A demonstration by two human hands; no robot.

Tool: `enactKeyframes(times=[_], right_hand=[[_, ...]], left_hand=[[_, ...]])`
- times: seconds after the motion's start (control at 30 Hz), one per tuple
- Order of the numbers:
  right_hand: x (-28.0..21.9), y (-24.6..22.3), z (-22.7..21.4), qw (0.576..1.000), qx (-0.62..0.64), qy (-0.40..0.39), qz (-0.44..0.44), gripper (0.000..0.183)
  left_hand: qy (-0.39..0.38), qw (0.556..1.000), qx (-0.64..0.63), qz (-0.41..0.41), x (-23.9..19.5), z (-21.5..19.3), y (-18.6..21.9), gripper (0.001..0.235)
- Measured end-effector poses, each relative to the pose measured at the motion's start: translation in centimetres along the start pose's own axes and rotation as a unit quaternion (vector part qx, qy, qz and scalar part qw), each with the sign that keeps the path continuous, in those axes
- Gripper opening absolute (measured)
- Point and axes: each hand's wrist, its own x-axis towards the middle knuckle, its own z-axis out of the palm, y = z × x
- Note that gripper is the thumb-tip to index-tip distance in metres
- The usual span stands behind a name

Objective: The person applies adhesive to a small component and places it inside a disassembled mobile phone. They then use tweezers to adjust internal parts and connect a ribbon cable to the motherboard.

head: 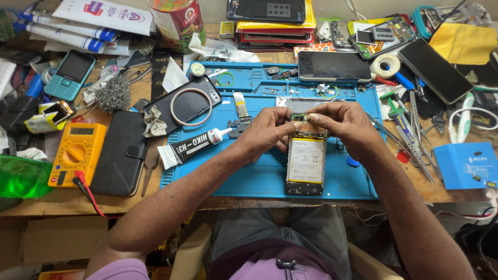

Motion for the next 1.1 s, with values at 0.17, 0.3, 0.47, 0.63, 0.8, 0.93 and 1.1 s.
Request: enactKeyframes(times=[0.17,0.3,0.47,0.63,0.8,0.93,1.1], right_hand=[[0.1,0.3,-0.1,0.998,0.05,0.017,0.044,0.033],[-0.1,0.4,-0.1,1.0,0.005,0.005,0.008,0.031],[-0.2,0.1,0.4,0.998,-0.063,0.006,-0.022,0.029],[-0.5,-0.2,0.8,0.997,-0.082,0.003,-0.008,0.027],[-1.1,-0.6,1.0,0.996,-0.084,0.009,0.011,0.026],[-1.5,-0.9,0.7,0.995,-0.095,0.01,0.001,0.027],[-0.8,-1.2,0.7,0.994,-0.107,0.004,-0.01,0.027]], left_hand=[[-0.002,1.0,0.008,0.002,-0.1,-0.1,-0.1,0.026],[0.003,1.0,0.02,0.006,-0.1,0.1,-0.4,0.026],[0.006,1.0,0.011,0.002,-0.1,0.1,-0.4,0.026],[0.009,1.0,0.02,-0.001,-0.3,0.5,-0.3,0.025],[0.024,0.996,0.085,0.006,-0.5,1.1,-0.2,0.026],[0.02,0.998,0.06,0.014,-0.7,1.4,-0.1,0.025],[0.009,0.998,0.055,0.012,-0.7,1.5,-0.3,0.024]])
